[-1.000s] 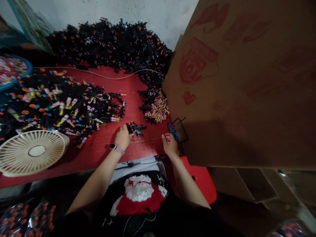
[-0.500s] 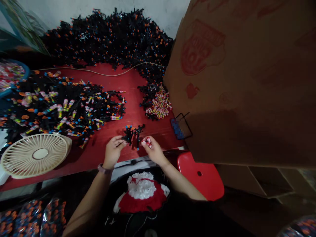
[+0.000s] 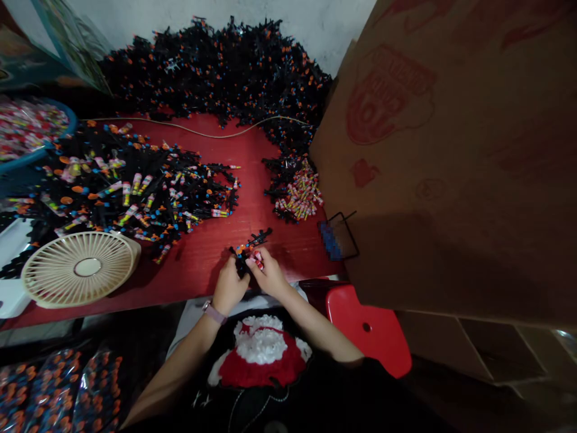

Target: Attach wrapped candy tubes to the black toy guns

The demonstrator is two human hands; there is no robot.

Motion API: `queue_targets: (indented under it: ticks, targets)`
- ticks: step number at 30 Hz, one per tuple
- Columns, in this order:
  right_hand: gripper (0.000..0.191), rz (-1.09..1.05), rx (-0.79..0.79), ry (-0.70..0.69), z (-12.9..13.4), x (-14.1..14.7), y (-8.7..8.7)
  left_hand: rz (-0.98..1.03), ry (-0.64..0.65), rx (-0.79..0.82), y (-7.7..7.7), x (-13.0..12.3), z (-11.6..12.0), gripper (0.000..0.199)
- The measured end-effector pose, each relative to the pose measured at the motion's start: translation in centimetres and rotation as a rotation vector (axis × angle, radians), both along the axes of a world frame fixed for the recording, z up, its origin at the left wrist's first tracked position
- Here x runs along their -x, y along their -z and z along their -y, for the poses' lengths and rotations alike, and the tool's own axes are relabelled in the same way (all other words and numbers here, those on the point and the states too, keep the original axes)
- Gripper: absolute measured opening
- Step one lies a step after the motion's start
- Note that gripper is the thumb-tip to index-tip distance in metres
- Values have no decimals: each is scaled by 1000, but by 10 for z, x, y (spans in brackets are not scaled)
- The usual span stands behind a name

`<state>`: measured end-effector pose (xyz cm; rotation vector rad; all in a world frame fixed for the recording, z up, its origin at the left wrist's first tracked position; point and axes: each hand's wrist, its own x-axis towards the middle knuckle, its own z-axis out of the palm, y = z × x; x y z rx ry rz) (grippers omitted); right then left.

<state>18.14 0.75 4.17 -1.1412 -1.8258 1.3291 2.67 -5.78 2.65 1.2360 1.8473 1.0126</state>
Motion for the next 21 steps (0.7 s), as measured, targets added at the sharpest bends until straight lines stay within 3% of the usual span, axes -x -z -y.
queue_targets:
  ticks: [3,6,9,14,18,21]
  targets:
    - [36,0,3,-35,3,-3,-3,-56,13,58,-2,-4,0,53]
    - [44,10,-5,-30,4,-5,0,-49,22,59,0,-5,-3,46]
    - [39,30,-13,66,2,-6,5,17,22,38,6,-4,-4,37]
    - [37,-13,-55,238,-1,-9,5,111,-63,55,11,-3,-5,41]
    - [39,-18,-67,141,0,-7,1,56,-49,26,6,-2,-4,42]
    - [38,-16,-88,121,0,-2,2,152,0,-37,4,-2,-4,42]
